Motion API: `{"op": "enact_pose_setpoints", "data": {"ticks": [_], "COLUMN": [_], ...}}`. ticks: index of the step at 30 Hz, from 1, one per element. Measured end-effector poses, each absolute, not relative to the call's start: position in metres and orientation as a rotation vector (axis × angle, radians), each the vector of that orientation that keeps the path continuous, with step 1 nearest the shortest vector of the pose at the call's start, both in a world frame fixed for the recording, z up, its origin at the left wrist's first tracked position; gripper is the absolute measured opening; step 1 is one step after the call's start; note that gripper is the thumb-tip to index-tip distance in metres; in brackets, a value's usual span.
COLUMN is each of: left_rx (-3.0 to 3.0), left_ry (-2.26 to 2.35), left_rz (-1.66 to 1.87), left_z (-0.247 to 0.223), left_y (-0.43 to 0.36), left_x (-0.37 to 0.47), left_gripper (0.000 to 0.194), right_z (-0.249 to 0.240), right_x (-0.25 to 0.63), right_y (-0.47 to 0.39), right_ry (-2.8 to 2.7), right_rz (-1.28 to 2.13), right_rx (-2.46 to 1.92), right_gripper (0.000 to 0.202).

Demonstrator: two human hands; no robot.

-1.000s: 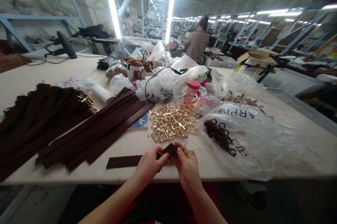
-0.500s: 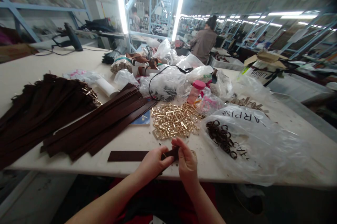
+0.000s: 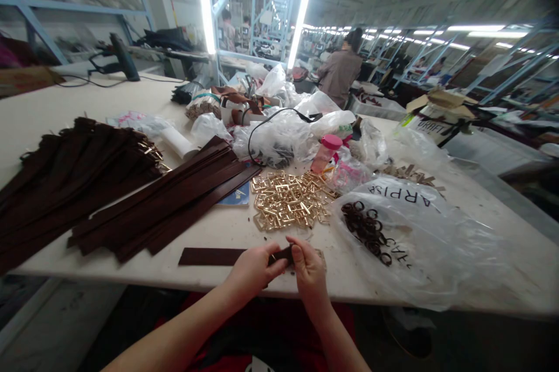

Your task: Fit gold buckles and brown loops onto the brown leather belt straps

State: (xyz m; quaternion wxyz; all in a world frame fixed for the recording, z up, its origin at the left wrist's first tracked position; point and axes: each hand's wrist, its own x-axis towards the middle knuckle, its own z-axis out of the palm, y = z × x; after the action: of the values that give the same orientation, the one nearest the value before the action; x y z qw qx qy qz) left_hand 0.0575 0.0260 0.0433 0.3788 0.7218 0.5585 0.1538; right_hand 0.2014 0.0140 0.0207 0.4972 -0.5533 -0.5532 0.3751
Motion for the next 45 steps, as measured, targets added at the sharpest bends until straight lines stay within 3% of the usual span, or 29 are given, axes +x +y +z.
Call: {"op": "enact_pose_setpoints", "data": {"ticks": [7, 10, 15, 20, 26, 31, 37, 45], "left_rx": [1.646, 1.549, 1.471, 1.466, 1.534, 1.585, 1.658, 1.589], "left_ry": [1.243, 1.069, 1.124, 1.14, 1.179, 1.187, 1.198, 1.266], "left_rz": [0.49, 0.499, 0.546, 0.58, 0.621, 0.64, 0.6, 0.482], "left_z": [0.055, 0.062, 0.066, 0.065, 0.064, 0.066, 0.064, 0.055], "left_y": [0.028, 0.026, 0.025, 0.024, 0.016, 0.013, 0.012, 0.017], "left_x": [0.049, 0.044, 0.043, 0.044, 0.046, 0.048, 0.046, 0.044], "left_gripper": [0.03, 0.042, 0.04, 0.038, 0.034, 0.034, 0.039, 0.04], "right_z": [0.012, 0.013, 0.03, 0.037, 0.026, 0.02, 0.023, 0.037], "right_x": [0.208, 0.208, 0.202, 0.2, 0.203, 0.198, 0.193, 0.195], "right_y": [0.019, 0.016, 0.008, 0.002, -0.003, -0.008, -0.011, -0.015], "right_ry": [-0.927, -0.87, -1.181, -0.94, -0.949, -0.837, -0.536, -0.569], "right_rz": [1.381, 1.346, 1.111, 1.387, 1.511, 1.52, 1.917, 1.986], "right_rx": [-1.276, -1.275, -1.281, -1.116, -1.191, -1.219, -1.035, -0.915], "right_gripper": [0.033, 0.032, 0.025, 0.054, 0.028, 0.026, 0.026, 0.027]}}
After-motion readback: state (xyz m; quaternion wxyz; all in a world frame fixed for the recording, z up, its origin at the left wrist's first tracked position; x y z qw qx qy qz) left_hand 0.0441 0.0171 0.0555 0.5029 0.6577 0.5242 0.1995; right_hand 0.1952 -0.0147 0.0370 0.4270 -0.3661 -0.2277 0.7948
